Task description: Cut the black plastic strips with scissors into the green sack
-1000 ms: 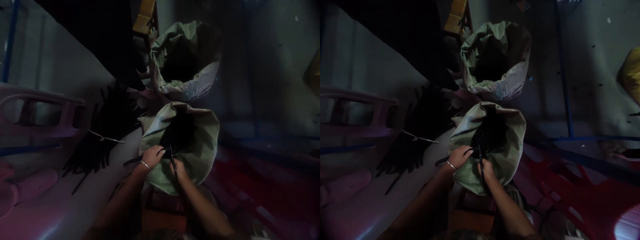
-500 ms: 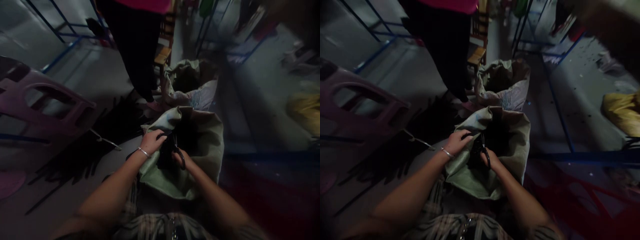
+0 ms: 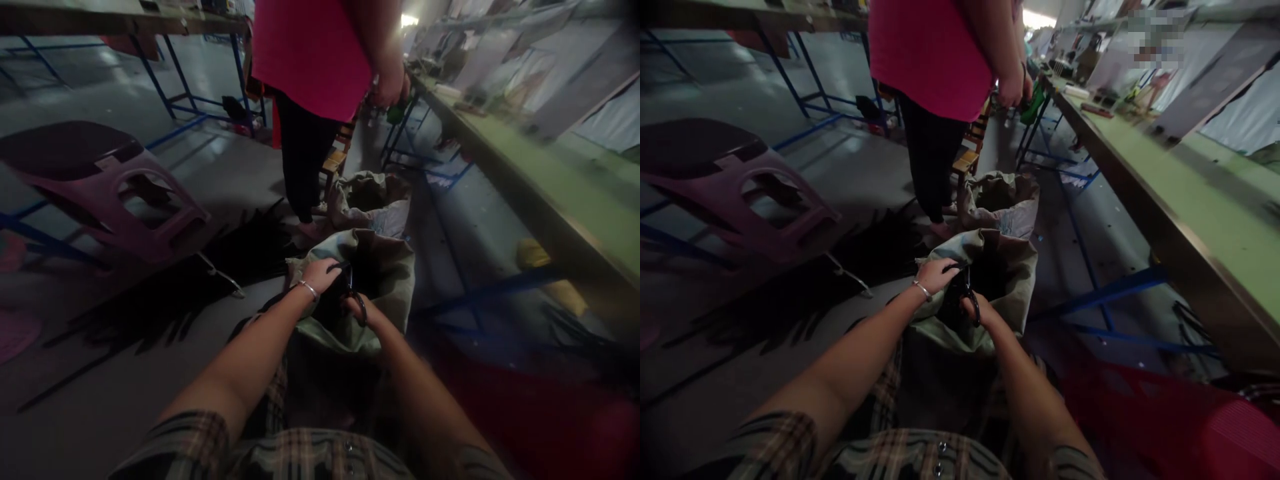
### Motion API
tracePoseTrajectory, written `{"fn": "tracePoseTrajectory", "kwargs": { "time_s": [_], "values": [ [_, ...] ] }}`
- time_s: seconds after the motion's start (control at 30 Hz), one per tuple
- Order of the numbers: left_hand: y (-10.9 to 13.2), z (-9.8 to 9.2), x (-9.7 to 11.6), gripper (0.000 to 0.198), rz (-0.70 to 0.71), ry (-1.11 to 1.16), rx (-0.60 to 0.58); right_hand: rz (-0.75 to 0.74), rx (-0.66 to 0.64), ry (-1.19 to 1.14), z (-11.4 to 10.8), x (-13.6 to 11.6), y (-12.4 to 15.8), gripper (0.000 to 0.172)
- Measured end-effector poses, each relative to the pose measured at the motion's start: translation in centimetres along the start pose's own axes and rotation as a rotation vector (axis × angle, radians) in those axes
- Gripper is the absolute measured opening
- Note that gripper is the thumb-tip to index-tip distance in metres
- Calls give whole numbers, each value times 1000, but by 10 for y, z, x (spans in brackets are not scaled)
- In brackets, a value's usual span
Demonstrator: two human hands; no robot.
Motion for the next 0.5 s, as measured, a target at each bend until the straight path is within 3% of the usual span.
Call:
{"fn": "tracePoseTrajectory", "kwargs": {
  "time_s": [0.23, 0.33, 0.5],
  "values": [
    [5, 9, 14, 28, 103, -176, -55, -164, -73, 243, -4, 14, -6, 24],
    [3, 13, 24, 27, 81, -242, -58, -182, -33, 316, -11, 15, -12, 22],
    [1, 22, 24, 30, 54, -101, 19, -144, -12, 134, -12, 8, -15, 22]
  ]
}}
Point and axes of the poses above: each hand's wrist, its own y-axis away from the middle knuckle, its own z-axis out of the palm, x = y × z, the point moved 3 cm from there along -y, towards the middle knuckle, and after that the axes turned 15 degrees about -y, right-handed, at the moved point
